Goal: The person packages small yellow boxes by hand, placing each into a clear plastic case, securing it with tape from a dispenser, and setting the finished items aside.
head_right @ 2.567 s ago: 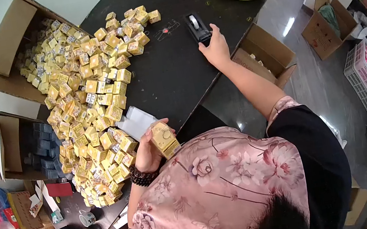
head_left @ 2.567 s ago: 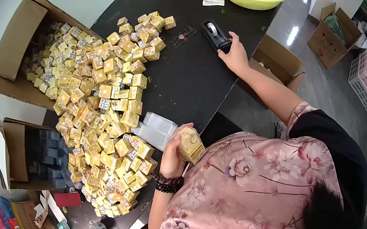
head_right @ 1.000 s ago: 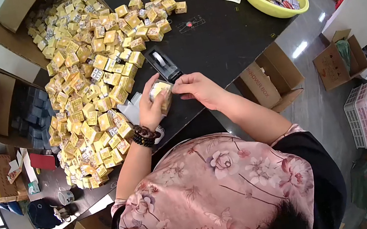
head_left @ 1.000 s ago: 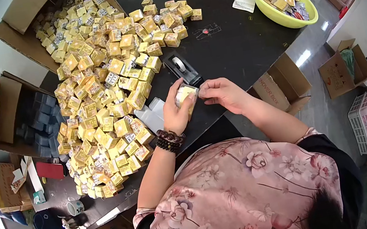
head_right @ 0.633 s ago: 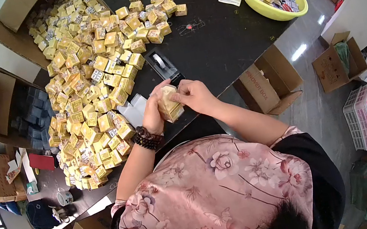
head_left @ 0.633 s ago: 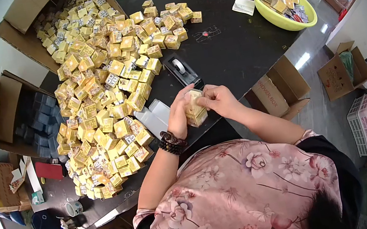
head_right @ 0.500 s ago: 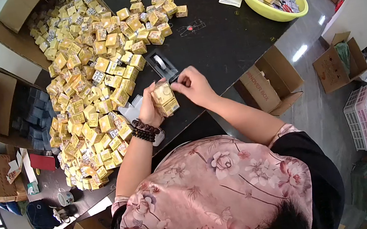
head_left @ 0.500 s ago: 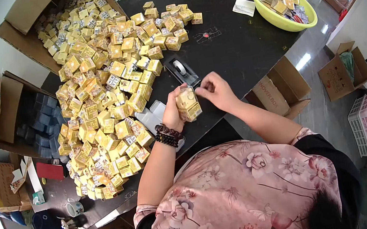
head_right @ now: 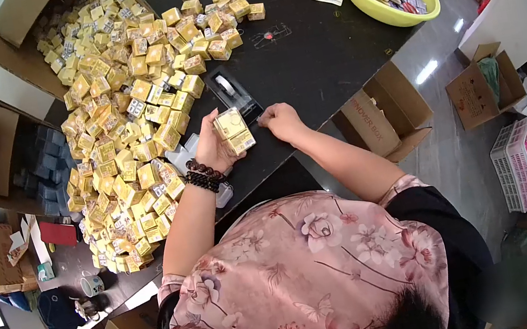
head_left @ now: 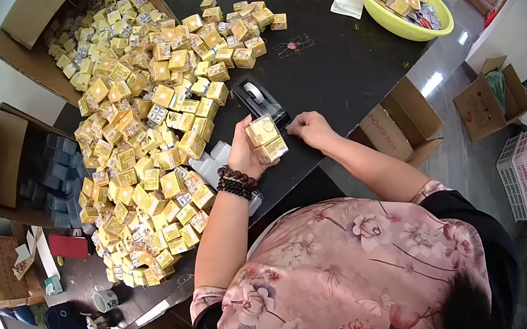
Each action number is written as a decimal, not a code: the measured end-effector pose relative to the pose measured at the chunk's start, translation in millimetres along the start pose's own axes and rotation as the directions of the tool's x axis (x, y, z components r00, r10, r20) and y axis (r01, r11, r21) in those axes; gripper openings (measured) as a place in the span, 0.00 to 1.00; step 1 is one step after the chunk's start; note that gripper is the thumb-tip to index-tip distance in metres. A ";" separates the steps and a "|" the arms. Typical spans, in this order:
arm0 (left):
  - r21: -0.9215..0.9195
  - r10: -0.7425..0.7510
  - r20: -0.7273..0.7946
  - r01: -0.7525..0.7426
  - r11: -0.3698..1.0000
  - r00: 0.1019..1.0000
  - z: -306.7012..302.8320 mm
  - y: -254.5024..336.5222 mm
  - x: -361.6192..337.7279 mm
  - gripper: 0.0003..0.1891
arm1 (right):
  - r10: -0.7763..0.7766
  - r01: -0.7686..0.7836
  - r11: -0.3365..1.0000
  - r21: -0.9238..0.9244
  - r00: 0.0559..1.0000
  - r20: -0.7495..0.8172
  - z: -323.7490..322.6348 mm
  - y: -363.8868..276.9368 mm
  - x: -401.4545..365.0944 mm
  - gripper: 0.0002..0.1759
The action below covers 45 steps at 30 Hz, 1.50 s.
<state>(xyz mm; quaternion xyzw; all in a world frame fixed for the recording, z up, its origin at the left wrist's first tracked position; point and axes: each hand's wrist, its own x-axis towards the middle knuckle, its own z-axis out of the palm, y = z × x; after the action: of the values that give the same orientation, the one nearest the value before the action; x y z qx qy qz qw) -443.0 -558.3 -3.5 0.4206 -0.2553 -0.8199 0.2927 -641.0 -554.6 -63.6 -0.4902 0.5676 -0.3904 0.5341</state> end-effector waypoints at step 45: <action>0.926 0.811 0.040 -0.326 0.189 0.583 -52.2 -90.3 -125.7 0.13 | -0.891 0.007 0.132 -0.991 0.438 -0.116 -124.9 -10.6 -24.1 0.21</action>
<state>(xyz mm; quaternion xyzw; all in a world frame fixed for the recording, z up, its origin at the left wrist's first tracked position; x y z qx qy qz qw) -363.5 -417.0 -22.6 0.5538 -0.6939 -0.2572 0.3817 -764.2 -543.5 -32.4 -0.6554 0.6200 -0.3153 -0.2942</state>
